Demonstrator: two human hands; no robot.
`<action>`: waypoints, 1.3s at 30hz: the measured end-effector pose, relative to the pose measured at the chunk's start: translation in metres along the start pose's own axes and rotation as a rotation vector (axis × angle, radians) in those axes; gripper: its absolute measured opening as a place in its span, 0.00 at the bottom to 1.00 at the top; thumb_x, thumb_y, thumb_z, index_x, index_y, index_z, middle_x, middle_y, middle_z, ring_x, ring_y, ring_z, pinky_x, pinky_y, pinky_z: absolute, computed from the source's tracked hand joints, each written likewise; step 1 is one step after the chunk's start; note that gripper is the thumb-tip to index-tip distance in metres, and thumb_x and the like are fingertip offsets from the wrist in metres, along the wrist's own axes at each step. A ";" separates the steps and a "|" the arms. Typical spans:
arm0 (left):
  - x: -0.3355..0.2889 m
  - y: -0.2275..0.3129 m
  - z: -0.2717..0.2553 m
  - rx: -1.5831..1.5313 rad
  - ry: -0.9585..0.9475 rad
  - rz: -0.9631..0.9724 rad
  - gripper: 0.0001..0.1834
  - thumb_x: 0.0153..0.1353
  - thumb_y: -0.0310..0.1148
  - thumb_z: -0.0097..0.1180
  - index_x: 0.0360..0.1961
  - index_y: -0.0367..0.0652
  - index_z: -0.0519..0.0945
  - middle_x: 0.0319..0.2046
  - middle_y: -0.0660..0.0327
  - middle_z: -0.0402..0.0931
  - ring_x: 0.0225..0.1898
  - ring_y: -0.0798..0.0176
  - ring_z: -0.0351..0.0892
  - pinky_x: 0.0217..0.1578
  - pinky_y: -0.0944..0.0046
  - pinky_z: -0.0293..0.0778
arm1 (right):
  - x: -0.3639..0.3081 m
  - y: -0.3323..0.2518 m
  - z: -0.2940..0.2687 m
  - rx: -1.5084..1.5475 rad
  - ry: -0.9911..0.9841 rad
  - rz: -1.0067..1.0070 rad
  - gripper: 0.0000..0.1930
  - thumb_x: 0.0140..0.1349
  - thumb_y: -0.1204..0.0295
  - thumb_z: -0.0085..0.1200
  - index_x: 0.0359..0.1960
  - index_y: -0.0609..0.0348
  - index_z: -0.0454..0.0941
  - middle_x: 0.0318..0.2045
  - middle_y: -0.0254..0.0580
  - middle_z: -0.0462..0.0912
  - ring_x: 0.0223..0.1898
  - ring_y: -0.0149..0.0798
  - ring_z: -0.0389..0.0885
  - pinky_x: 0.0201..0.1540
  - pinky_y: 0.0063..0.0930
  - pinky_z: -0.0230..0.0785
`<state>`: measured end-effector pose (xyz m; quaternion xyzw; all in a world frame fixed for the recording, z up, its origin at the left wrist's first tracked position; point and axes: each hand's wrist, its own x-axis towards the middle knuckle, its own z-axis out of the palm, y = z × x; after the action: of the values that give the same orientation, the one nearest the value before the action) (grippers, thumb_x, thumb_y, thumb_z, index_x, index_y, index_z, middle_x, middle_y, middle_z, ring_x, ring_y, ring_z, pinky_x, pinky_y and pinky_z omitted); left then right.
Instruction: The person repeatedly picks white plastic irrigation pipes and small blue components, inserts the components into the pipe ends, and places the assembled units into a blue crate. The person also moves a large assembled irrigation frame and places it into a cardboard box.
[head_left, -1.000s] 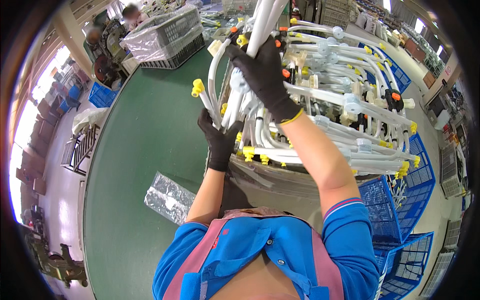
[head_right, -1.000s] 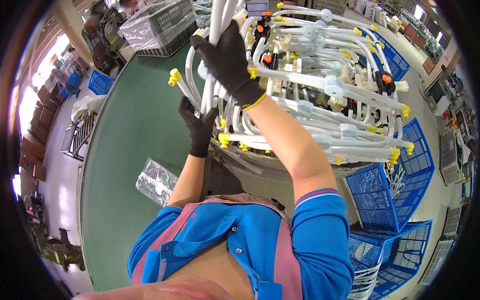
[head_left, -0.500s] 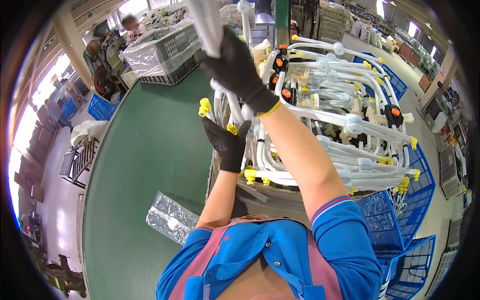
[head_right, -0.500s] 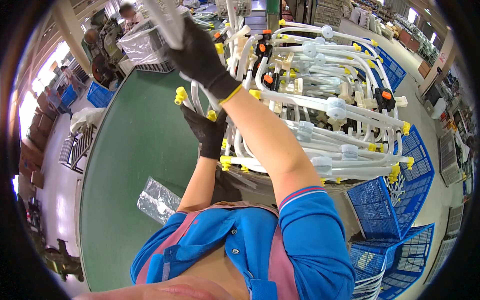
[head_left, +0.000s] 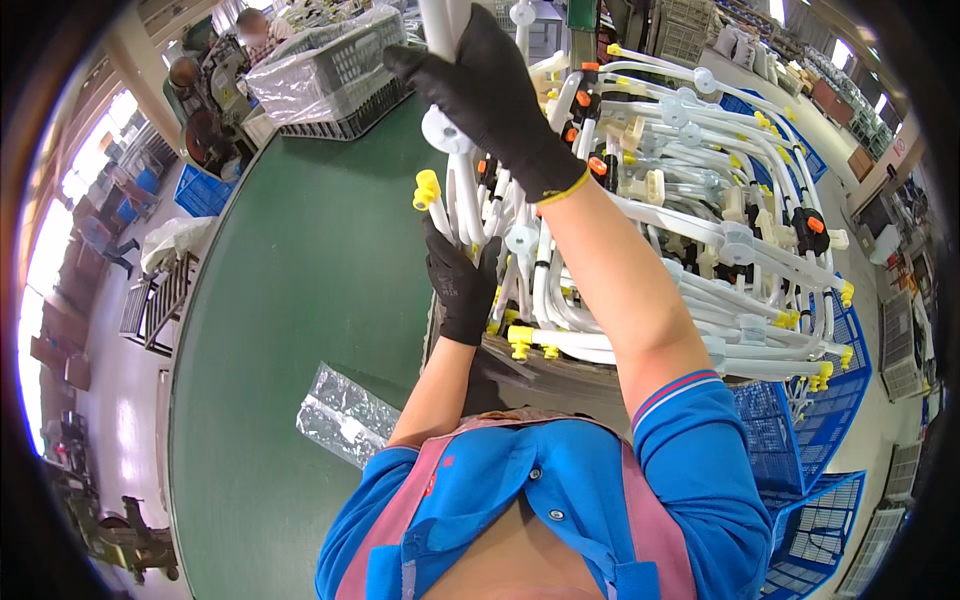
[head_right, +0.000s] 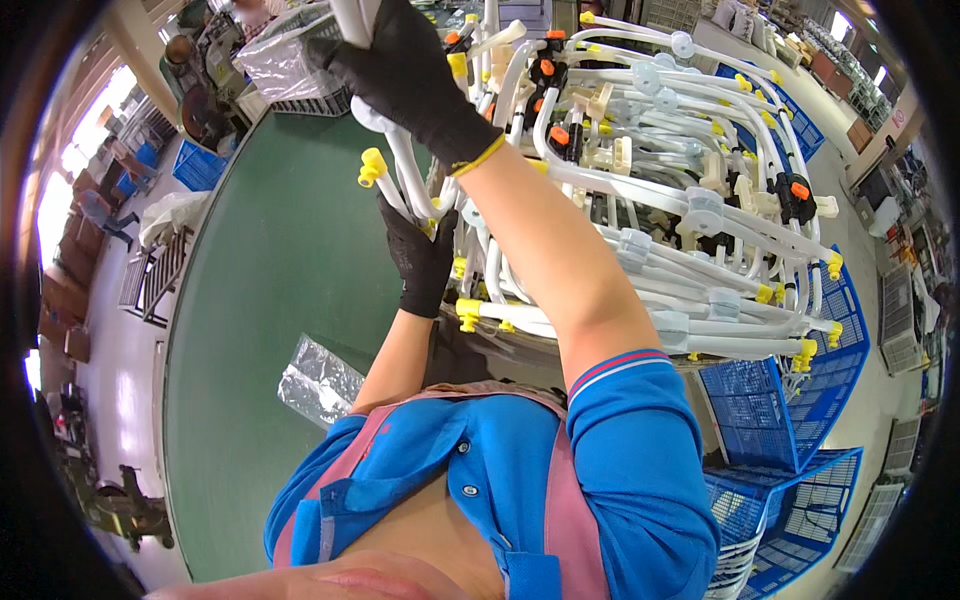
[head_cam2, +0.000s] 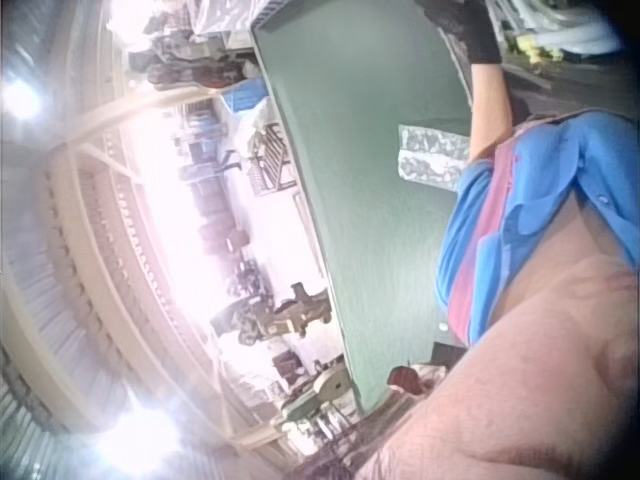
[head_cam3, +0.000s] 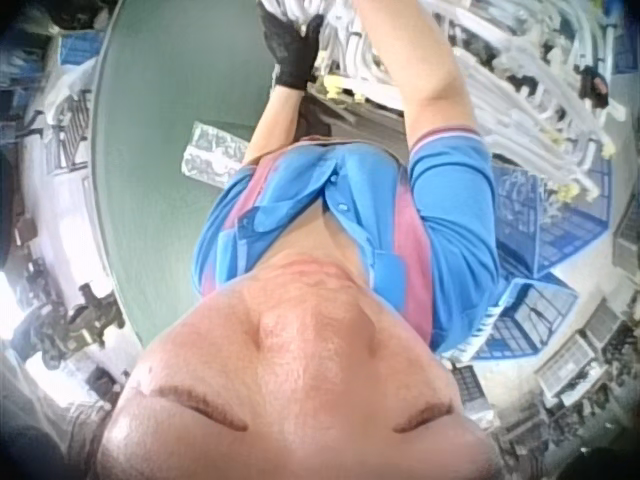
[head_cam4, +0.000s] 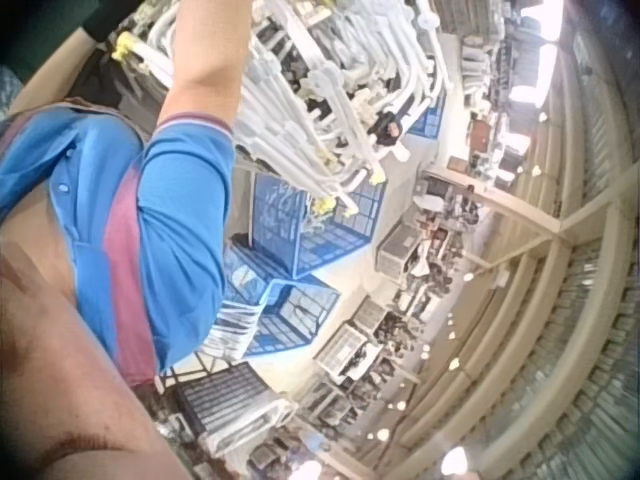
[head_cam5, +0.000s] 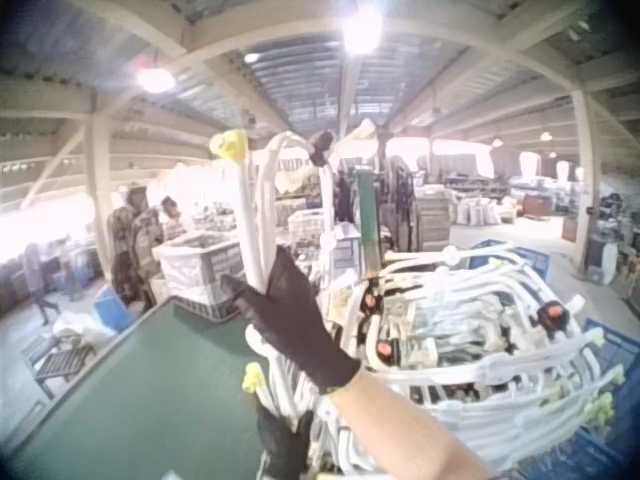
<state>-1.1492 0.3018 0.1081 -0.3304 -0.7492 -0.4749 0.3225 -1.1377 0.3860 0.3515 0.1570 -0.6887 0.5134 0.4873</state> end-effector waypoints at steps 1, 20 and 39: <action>-0.004 -0.001 0.000 -0.015 -0.023 -0.051 0.53 0.50 0.42 0.68 0.66 0.27 0.48 0.55 0.37 0.63 0.49 0.34 0.69 0.50 0.46 0.66 | -0.009 0.003 0.004 -0.018 -0.013 -0.004 0.22 0.55 0.58 0.66 0.40 0.59 0.70 0.22 0.33 0.75 0.23 0.26 0.73 0.26 0.24 0.68; -0.005 0.025 -0.074 -0.413 0.102 0.018 0.38 0.50 0.25 0.63 0.62 0.32 0.60 0.55 0.45 0.65 0.56 0.47 0.66 0.58 0.52 0.62 | -0.087 -0.035 -0.016 -0.402 0.037 -0.070 0.41 0.54 0.56 0.64 0.61 0.69 0.57 0.49 0.61 0.71 0.50 0.57 0.73 0.52 0.44 0.67; -0.298 0.261 -0.004 -1.023 -1.684 0.364 0.14 0.59 0.32 0.58 0.45 0.39 0.77 0.29 0.55 0.79 0.28 0.59 0.79 0.30 0.62 0.73 | -0.643 -0.305 -0.239 -0.982 0.570 1.266 0.16 0.60 0.59 0.56 0.40 0.60 0.80 0.36 0.50 0.82 0.35 0.48 0.82 0.38 0.39 0.74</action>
<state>-0.7689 0.3283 0.0020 -0.7675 -0.3773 -0.2948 -0.4262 -0.4909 0.2796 -0.0152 -0.6227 -0.6421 0.3520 0.2759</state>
